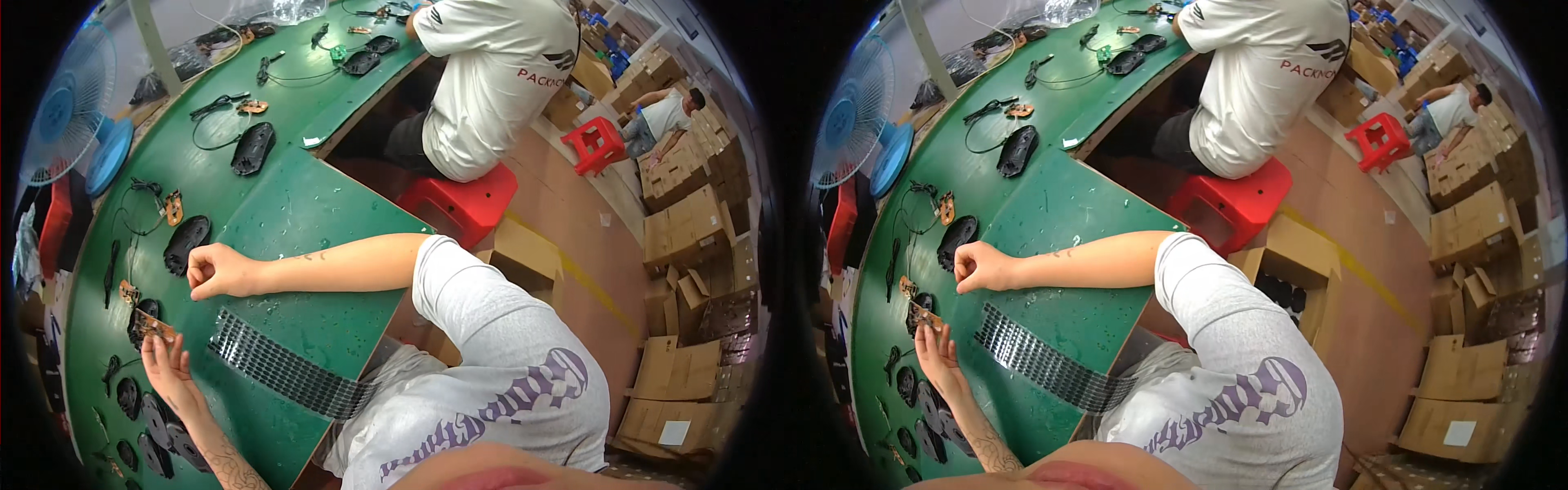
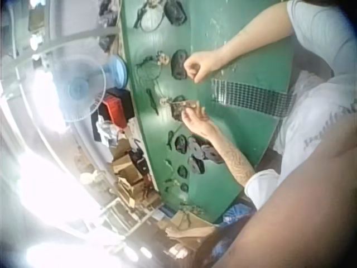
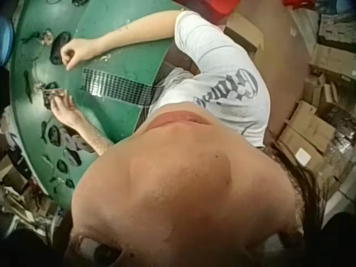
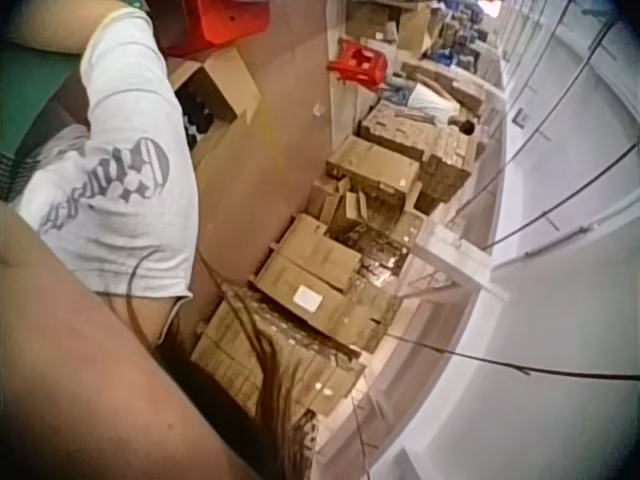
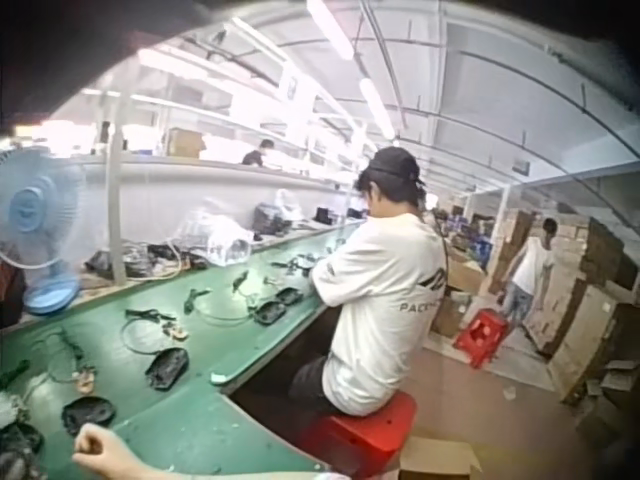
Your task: Manual assembly of circuit boards and housing components for computer mice at a production line station.
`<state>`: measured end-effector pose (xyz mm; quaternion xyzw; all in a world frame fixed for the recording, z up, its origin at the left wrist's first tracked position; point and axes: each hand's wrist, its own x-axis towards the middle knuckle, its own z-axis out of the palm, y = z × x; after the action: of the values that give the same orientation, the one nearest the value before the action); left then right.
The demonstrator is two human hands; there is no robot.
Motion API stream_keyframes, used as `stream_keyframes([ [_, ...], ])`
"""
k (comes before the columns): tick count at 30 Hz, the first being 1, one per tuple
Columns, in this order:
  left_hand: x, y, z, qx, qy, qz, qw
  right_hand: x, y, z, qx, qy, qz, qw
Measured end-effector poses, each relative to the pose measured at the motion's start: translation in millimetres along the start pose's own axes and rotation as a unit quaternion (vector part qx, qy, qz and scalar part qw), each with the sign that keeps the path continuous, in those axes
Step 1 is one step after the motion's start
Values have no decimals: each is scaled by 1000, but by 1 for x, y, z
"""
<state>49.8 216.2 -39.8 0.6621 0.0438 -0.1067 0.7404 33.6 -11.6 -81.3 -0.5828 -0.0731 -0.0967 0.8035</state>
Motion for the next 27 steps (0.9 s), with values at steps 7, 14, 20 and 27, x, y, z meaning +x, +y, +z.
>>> stream_keyframes([
  [7,-34,-27,24,58,-76,43,994,-8,1,-8,-34,42,38,998],
  [14,-41,-28,21,-5,-103,45,994,-11,-14,7,20,-13,83,996],
  [20,-41,-30,23,7,-113,44,993,-13,-16,5,26,-9,97,995],
  [27,-39,-30,21,36,-119,55,991,-14,-17,10,-13,-26,82,996],
])
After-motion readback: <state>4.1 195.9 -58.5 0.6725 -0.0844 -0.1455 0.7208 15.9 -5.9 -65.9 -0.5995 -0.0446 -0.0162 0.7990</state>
